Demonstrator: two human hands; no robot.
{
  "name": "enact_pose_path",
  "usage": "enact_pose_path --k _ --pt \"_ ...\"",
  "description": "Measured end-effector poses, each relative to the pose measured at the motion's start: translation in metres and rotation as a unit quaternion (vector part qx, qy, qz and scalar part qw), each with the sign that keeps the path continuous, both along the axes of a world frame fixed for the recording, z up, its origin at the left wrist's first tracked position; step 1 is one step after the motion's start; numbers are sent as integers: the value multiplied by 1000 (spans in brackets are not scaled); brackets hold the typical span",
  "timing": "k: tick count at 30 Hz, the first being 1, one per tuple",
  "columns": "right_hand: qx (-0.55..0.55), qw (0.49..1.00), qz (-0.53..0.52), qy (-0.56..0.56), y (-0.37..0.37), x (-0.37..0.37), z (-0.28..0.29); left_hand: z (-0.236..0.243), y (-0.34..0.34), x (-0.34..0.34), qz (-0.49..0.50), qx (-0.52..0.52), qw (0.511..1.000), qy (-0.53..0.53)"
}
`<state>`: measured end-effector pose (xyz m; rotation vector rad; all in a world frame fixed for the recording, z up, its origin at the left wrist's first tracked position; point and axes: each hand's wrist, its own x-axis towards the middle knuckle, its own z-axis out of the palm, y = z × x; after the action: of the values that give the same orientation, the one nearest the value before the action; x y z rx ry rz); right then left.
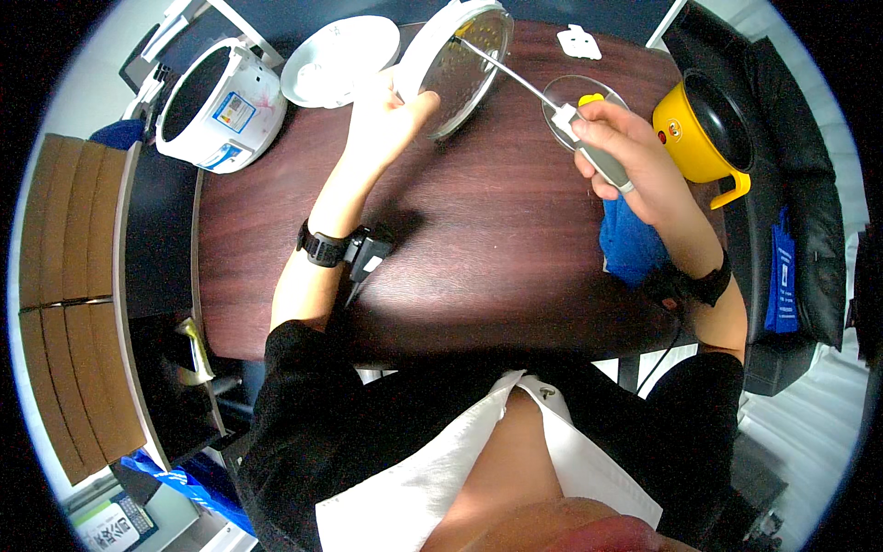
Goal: The person uses a screwdriver to remove screws from a white circular appliance part, likely a steamer tray or lid, and then uses the screwdriver to pry and separate a clear plastic insert from the white frame.
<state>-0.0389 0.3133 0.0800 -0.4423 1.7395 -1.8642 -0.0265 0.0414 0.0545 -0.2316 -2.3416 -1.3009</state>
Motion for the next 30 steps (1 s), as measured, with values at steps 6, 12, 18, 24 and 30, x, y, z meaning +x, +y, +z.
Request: enact_pose_path --k 6,12,18,24,30 --pt "188 861 -160 444 -7 4 -16 2 2 4 -4 -9 1000 7" --pt "143 937 -98 303 -6 5 -16 -2 -5 1 -22 -34 999 -13" --pt "-110 966 112 -206 4 -11 -6 3 0 6 -13 -40 999 0" --pt "106 987 29 119 -6 -3 -4 -4 10 -6 23 -34 991 129" --pt "160 957 -73 230 -8 -1 -5 3 12 -5 34 -55 976 209"
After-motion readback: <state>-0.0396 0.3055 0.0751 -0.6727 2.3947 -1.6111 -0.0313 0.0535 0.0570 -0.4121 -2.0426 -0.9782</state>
